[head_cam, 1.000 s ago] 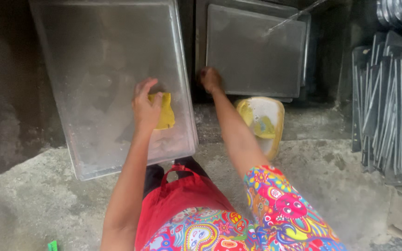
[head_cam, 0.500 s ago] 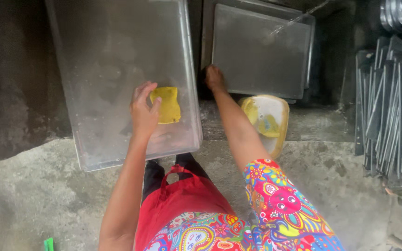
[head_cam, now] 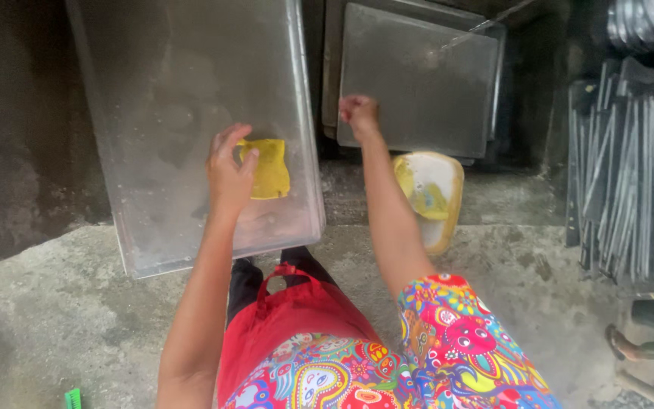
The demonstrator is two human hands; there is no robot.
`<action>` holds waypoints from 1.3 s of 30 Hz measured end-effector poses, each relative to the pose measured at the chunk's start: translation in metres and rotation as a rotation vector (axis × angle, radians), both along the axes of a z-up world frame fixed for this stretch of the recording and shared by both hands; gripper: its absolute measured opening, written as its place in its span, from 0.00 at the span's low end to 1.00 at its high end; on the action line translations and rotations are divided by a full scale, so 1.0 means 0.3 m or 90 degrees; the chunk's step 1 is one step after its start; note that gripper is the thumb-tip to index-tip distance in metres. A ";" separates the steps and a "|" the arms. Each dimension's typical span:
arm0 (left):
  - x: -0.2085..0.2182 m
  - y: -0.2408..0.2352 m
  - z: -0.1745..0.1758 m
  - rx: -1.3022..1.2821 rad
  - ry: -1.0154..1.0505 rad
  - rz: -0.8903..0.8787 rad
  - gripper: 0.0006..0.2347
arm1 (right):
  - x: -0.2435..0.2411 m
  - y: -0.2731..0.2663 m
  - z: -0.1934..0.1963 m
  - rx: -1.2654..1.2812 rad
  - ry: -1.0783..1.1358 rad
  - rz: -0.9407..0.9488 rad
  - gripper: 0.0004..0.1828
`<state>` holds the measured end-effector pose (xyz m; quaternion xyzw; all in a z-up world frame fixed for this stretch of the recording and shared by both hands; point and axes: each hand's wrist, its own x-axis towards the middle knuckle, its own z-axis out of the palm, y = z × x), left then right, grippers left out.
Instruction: The person scrubs multiple rectangular metal trays with a yellow sponge, repeatedly dipping the sponge into a container of soapy water. The person rinses the trays under running water and stacks them.
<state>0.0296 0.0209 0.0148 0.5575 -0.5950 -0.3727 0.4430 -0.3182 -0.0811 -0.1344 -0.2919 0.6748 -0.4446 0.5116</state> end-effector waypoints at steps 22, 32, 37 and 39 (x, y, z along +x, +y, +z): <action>0.260 0.268 0.344 -0.109 -0.053 0.009 0.17 | 1.172 0.690 0.403 -0.470 0.127 0.696 0.26; 0.459 0.002 -0.363 0.044 -0.628 0.389 0.17 | 0.675 0.220 0.272 -0.419 0.815 0.387 0.38; 0.341 0.037 -0.421 0.052 -0.659 0.369 0.17 | 0.836 0.089 0.052 -0.149 0.751 0.495 0.27; 0.327 0.044 -0.362 0.055 -0.632 0.361 0.20 | 0.822 0.121 -0.025 -0.377 0.714 0.459 0.31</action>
